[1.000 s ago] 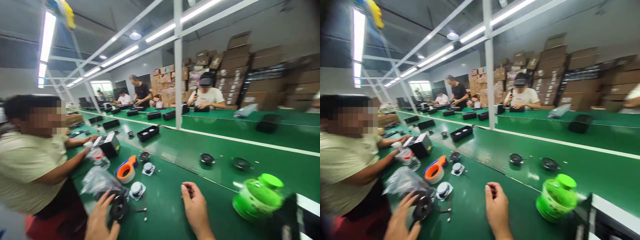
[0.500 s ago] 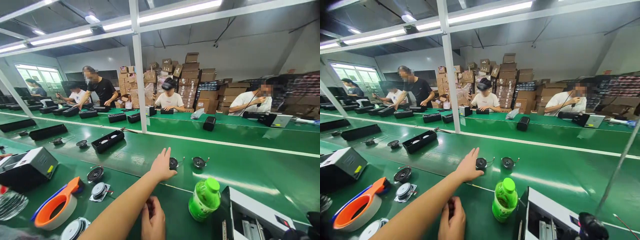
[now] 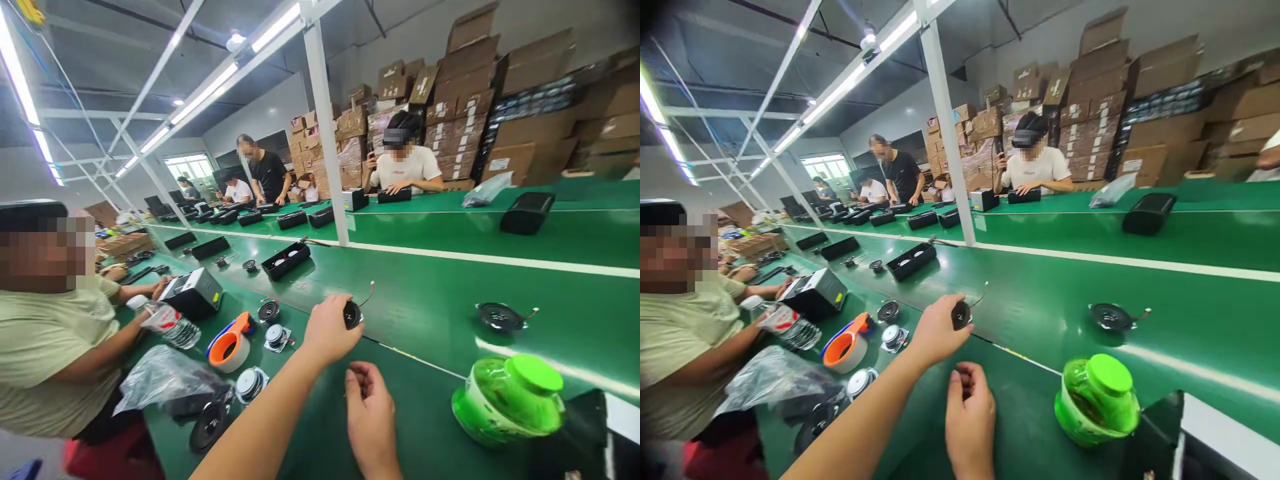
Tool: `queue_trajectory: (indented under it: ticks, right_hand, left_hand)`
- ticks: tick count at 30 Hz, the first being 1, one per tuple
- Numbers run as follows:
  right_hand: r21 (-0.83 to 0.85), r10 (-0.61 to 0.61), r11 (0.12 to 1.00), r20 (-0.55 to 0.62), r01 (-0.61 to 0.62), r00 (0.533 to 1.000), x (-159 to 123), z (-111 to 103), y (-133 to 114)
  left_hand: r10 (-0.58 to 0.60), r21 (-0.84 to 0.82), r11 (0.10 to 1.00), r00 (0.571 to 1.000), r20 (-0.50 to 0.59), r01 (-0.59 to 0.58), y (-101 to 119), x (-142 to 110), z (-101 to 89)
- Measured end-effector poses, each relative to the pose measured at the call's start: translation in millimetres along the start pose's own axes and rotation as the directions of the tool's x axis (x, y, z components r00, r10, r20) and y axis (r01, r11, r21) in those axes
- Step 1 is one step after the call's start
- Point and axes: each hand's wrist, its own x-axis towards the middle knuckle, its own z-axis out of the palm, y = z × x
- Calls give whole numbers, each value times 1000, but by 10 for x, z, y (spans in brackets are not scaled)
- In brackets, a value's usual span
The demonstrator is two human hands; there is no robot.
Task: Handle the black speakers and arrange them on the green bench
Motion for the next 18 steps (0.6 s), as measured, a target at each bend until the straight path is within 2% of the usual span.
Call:
queue_trajectory:
  ticks: [3,5,7,12,15,18]
  right_hand:
    - [16,10,1000,-3,-9,1000,9,-30,-9]
    - [14,0,1000,15,0,1000,12,-35,-6]
    - [9,-14,1000,38,13,999,17,-23,-8]
    - [8,-36,999,30,36,999,-8,21,-70]
    - [-9,-57,998,9,57,998,-57,50,-136]
    - [-50,-69,996,-43,67,997,-36,121,-165]
  left_hand:
    - [-79,102,992,995,63,72,-361,-565,-205]
    - [-124,161,981,988,89,109,-524,-857,-229]
    - [-161,215,967,983,90,139,-626,-1031,-201]
    - [-184,280,949,976,121,144,-775,-1133,-123]
    - [-179,292,948,971,157,127,-937,-1154,-96]
    - [-124,293,953,982,144,77,-1133,-1005,-103]
